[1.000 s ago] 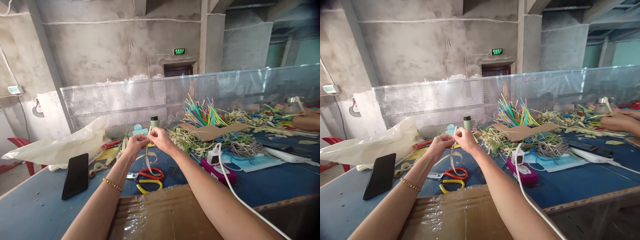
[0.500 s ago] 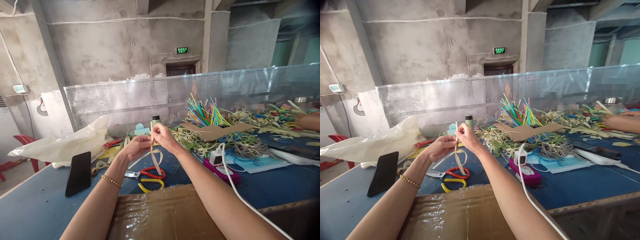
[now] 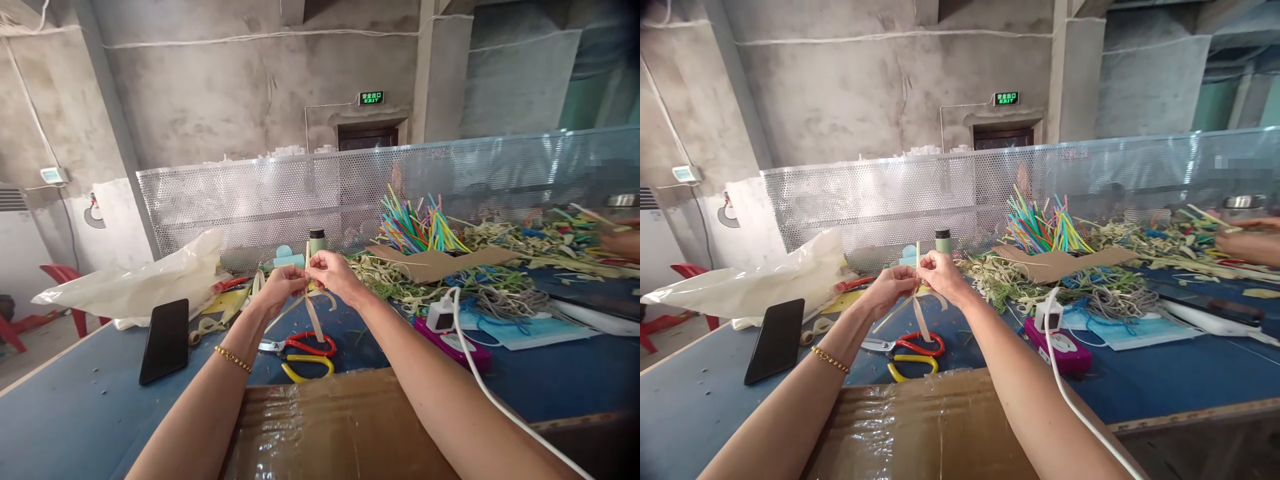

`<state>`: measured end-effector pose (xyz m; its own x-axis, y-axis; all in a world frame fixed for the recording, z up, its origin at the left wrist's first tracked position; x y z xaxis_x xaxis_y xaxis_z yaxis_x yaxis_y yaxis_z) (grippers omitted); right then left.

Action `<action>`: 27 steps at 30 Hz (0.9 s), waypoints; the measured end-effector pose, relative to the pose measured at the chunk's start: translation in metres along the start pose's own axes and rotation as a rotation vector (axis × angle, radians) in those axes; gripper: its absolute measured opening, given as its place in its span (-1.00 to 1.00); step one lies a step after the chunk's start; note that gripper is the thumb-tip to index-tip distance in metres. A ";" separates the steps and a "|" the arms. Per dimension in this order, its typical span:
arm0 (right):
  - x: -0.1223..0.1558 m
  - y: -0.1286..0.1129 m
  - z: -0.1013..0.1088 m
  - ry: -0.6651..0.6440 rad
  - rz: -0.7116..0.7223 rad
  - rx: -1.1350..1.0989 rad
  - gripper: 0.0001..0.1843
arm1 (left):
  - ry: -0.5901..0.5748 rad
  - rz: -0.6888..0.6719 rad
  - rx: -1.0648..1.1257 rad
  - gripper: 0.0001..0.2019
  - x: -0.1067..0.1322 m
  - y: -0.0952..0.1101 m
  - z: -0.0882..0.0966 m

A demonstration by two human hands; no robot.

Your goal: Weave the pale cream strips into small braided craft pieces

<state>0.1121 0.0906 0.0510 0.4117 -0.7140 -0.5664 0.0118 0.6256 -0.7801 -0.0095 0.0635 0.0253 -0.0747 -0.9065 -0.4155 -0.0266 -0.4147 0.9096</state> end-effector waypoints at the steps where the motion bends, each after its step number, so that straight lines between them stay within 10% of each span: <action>1: 0.000 -0.001 0.001 0.015 0.018 0.020 -0.86 | -0.002 -0.002 0.007 -0.79 0.000 0.000 0.000; 27: 0.000 -0.001 0.003 0.058 -0.003 -0.131 -0.87 | 0.082 0.009 0.149 -0.79 0.003 0.008 -0.008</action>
<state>0.1152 0.0906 0.0530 0.3580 -0.7351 -0.5758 -0.1076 0.5800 -0.8074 -0.0016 0.0564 0.0310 0.0061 -0.9159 -0.4014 -0.1740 -0.3962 0.9015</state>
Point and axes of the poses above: each hand's wrist, its own x-axis away from the middle knuckle, its own z-axis out of the back of the hand, y = z × x, the point moved 6 cm from there along -x, towards the middle knuckle, and after that the axes turned 3 degrees about x, right-handed, at the moved point
